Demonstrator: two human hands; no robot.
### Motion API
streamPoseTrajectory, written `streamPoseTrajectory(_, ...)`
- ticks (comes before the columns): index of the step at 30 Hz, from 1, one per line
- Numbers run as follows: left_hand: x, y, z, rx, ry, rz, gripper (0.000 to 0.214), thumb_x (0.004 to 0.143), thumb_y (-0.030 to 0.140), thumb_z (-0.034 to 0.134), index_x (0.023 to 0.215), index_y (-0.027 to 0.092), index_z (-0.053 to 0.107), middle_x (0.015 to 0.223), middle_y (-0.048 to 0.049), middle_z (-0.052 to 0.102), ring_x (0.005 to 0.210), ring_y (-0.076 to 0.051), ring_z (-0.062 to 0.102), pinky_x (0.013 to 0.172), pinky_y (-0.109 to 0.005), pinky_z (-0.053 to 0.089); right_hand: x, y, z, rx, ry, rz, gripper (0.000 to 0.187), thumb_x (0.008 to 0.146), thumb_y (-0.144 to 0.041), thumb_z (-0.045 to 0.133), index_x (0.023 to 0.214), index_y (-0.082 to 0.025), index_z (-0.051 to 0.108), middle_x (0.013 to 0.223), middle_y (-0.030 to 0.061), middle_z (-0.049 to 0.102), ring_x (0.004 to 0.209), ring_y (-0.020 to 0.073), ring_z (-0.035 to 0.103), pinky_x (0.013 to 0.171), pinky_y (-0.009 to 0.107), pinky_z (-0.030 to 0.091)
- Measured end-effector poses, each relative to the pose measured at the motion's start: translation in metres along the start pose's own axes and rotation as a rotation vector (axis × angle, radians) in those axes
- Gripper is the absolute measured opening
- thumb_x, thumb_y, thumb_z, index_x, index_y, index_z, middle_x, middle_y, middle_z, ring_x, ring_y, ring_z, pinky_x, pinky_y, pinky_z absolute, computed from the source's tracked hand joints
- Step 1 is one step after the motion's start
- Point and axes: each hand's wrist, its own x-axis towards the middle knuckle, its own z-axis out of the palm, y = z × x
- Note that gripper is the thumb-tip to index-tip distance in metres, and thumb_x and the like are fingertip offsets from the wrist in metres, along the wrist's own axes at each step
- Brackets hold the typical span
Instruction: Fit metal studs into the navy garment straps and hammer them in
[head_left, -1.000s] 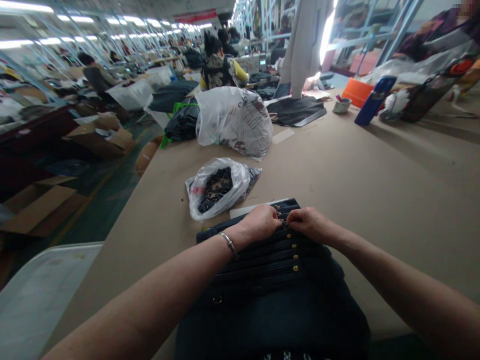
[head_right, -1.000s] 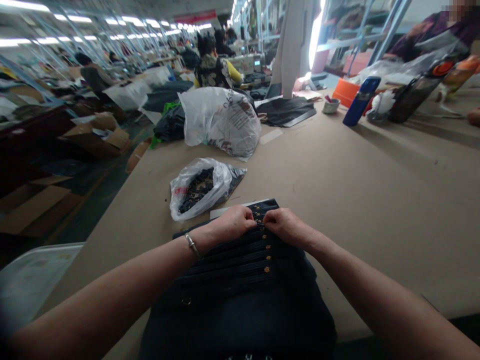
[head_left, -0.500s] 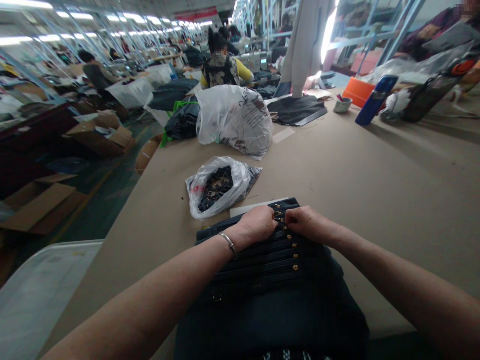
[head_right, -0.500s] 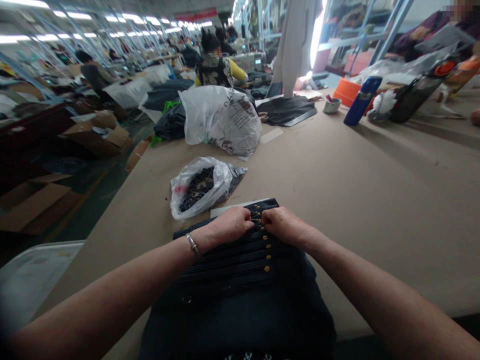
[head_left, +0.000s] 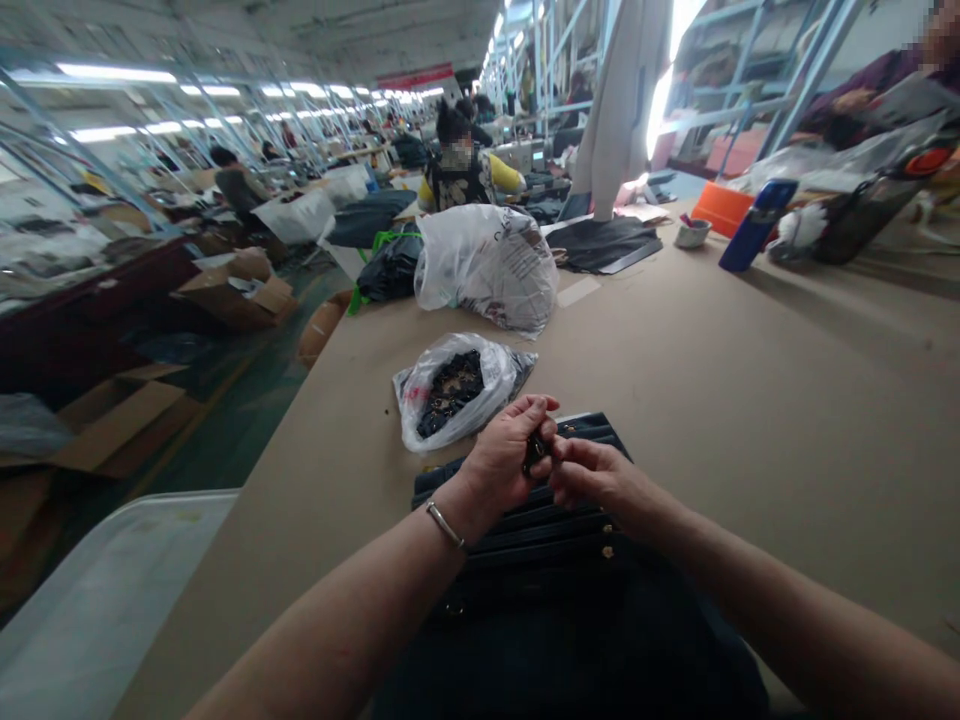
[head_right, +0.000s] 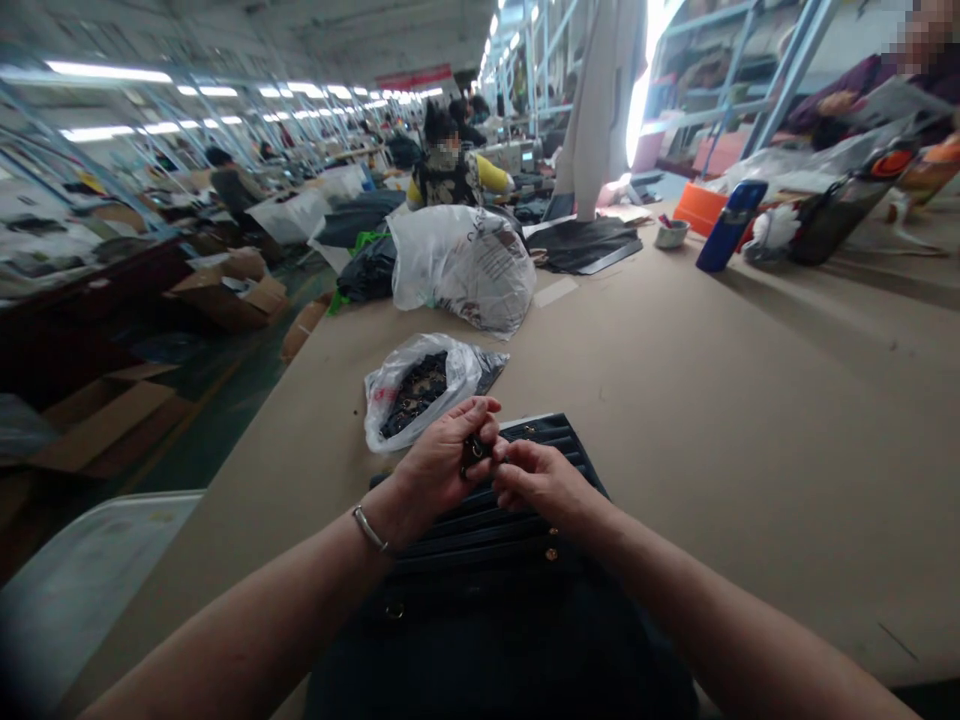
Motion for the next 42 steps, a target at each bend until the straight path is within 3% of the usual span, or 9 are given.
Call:
streamPoseTrajectory(4,-0.001,-0.006,0.008,-0.013,0.039,0.033,0.023,0.077,0.029,0.068,0.087,0.016,0.051,0.062,0.0024,0.043,0.051,-0.011,0.047,0.032,-0.012,0.027,0.0,0.009,0.009,0.274,0.087,-0.015,0.034,0.071,-0.047,0.065,0.088,-0.019,0.056,0.07,-0.0024,0.061,0.054,0.0052,0.049,0.055,0.022,0.04)
streamPoseTrajectory(9,-0.003,-0.007,0.008,0.003,0.09,0.056,0.023,0.076,0.029,0.068,0.087,0.015,0.053,0.064,0.0009,0.047,0.054,-0.011,0.05,0.034,-0.012,0.026,-0.003,0.012,0.006,0.344,0.174,-0.029,0.032,0.067,-0.043,0.07,0.082,-0.017,0.058,0.063,-0.004,0.057,0.054,0.0049,0.048,0.054,0.021,0.038)
streamPoseTrajectory(14,-0.006,-0.005,-0.005,0.216,0.296,0.09,0.016,0.079,0.028,0.061,0.084,0.015,0.052,0.06,0.0013,0.049,0.049,-0.009,0.046,0.034,-0.013,0.021,-0.013,0.003,-0.016,0.087,0.181,0.019,0.033,0.071,-0.047,0.064,0.07,-0.015,0.055,0.058,-0.0035,0.056,0.051,0.0057,0.049,0.053,0.022,0.039)
streamPoseTrajectory(16,-0.009,-0.008,-0.008,0.403,0.249,0.04,0.018,0.08,0.032,0.06,0.083,0.015,0.053,0.053,0.0022,0.048,0.041,-0.008,0.038,0.034,-0.014,0.019,-0.017,0.0,-0.026,-0.035,0.172,0.03,0.036,0.072,-0.05,0.061,0.068,-0.015,0.055,0.058,-0.003,0.056,0.051,0.006,0.049,0.053,0.023,0.039)
streamPoseTrajectory(20,-0.014,-0.019,-0.008,0.718,0.039,-0.115,0.02,0.078,0.033,0.061,0.08,0.014,0.059,0.051,0.0035,0.048,0.04,-0.006,0.035,0.039,-0.016,0.026,-0.021,-0.001,-0.037,-0.191,0.161,0.05,0.035,0.073,-0.049,0.059,0.066,-0.015,0.055,0.053,-0.005,0.05,0.049,0.0047,0.042,0.05,0.022,0.034)
streamPoseTrajectory(25,-0.011,-0.028,-0.005,0.965,-0.035,-0.119,0.02,0.077,0.032,0.059,0.07,0.014,0.059,0.051,0.0042,0.047,0.047,-0.008,0.038,0.048,-0.02,0.029,-0.024,0.005,-0.042,-0.495,0.147,0.04,0.027,0.074,-0.042,0.056,0.071,-0.016,0.061,0.055,-0.0051,0.05,0.053,0.0052,0.04,0.052,0.022,0.032)
streamPoseTrajectory(30,-0.002,-0.032,-0.003,1.293,-0.035,-0.068,0.018,0.076,0.024,0.057,0.063,0.013,0.061,0.057,0.0012,0.053,0.056,-0.012,0.044,0.055,-0.023,0.031,-0.025,0.018,-0.051,-0.71,0.183,-0.003,0.021,0.075,-0.036,0.054,0.074,-0.019,0.065,0.066,-0.0025,0.06,0.064,0.0092,0.051,0.062,0.024,0.04)
streamPoseTrajectory(35,0.008,-0.035,-0.002,1.407,-0.003,-0.065,0.018,0.077,0.022,0.056,0.062,0.014,0.061,0.057,-0.0005,0.055,0.058,-0.014,0.048,0.056,-0.024,0.032,-0.015,0.025,-0.057,-0.883,0.193,-0.061,0.02,0.077,-0.028,0.049,0.081,-0.021,0.067,0.08,0.0006,0.068,0.074,0.0123,0.057,0.069,0.027,0.043)
streamPoseTrajectory(42,0.01,-0.038,-0.005,1.503,-0.013,-0.071,0.019,0.076,0.021,0.054,0.058,0.015,0.058,0.056,-0.0008,0.054,0.057,-0.014,0.048,0.056,-0.026,0.031,-0.008,0.026,-0.058,-1.035,0.113,-0.028,0.021,0.074,-0.025,0.046,0.079,-0.021,0.067,0.075,0.002,0.067,0.068,0.0126,0.057,0.066,0.027,0.041)
